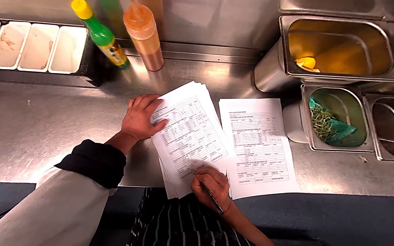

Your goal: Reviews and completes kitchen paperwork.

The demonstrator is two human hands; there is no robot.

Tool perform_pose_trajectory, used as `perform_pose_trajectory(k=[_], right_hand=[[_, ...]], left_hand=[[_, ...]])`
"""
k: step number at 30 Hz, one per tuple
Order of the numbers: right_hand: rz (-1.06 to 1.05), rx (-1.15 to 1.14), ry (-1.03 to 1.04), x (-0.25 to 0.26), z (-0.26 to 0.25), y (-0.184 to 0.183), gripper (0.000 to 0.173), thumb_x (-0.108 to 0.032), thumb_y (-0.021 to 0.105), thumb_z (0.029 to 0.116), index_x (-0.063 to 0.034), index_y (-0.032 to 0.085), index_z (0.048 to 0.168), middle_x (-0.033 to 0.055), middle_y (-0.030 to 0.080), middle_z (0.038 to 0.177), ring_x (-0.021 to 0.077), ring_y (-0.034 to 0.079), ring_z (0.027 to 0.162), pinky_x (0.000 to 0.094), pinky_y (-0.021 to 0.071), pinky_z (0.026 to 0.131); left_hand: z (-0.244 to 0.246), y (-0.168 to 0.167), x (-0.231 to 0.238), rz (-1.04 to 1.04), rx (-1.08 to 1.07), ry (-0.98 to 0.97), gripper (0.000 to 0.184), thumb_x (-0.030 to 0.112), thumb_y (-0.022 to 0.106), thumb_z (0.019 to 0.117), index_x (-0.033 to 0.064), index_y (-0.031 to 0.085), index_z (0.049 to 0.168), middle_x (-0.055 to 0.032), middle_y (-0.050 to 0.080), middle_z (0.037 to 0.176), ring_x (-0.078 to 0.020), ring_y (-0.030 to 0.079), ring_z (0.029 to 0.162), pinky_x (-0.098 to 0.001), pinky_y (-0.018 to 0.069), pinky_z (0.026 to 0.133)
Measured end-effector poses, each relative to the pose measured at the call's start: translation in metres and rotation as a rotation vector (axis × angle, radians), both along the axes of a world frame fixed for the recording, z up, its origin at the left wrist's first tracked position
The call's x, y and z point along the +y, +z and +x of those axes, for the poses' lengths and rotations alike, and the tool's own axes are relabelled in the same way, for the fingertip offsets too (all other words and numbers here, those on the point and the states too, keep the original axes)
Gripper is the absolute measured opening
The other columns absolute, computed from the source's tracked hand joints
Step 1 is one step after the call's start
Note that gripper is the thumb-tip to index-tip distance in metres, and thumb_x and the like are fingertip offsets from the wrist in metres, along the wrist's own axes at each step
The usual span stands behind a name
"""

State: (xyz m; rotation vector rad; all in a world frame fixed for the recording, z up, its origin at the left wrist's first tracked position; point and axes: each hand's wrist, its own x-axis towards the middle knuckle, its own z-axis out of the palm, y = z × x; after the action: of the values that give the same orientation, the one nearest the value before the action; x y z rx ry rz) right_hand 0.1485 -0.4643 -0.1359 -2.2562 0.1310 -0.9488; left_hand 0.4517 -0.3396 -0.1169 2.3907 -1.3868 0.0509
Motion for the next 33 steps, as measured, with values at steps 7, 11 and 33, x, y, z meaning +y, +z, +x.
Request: perform_pose_trajectory(k=[7, 11, 33], right_hand=[[0.027, 0.013, -0.024, -0.001, 0.001, 0.001, 0.016, -0.010, 0.064, 0.0882, -0.0089, 0.064, 0.072, 0.0047, 0.071, 0.075, 0.0126, 0.071, 0.072, 0.0238, 0.0589, 0.063], [0.051, 0.012, -0.028, -0.001, -0.001, 0.000, 0.017, -0.010, 0.064, 0.0867, -0.0096, 0.062, 0.070, 0.0045, 0.069, 0.071, 0.0125, 0.069, 0.068, 0.0241, 0.0568, 0.060], [0.148, 0.107, -0.117, -0.067, -0.018, 0.001, 0.011, -0.008, 0.069, 0.0841, -0.0080, 0.070, 0.073, 0.0026, 0.073, 0.078, 0.0073, 0.069, 0.072, 0.0203, 0.0578, 0.062]], left_hand=[[0.000, 0.003, -0.002, 0.005, 0.014, 0.000, 0.069, 0.061, 0.060, 0.0871, 0.0105, 0.067, 0.134, -0.0138, 0.059, 0.145, -0.0362, 0.053, 0.135, -0.0585, 0.0384, 0.108], [-0.001, 0.000, -0.001, -0.014, 0.000, -0.010, 0.071, 0.064, 0.056, 0.0882, 0.0099, 0.067, 0.133, -0.0145, 0.060, 0.144, -0.0362, 0.054, 0.134, -0.0581, 0.0382, 0.109], [0.002, -0.007, 0.002, -0.038, -0.032, -0.024, 0.076, 0.068, 0.051, 0.0886, 0.0091, 0.066, 0.134, -0.0156, 0.060, 0.143, -0.0377, 0.054, 0.132, -0.0603, 0.0386, 0.105]])
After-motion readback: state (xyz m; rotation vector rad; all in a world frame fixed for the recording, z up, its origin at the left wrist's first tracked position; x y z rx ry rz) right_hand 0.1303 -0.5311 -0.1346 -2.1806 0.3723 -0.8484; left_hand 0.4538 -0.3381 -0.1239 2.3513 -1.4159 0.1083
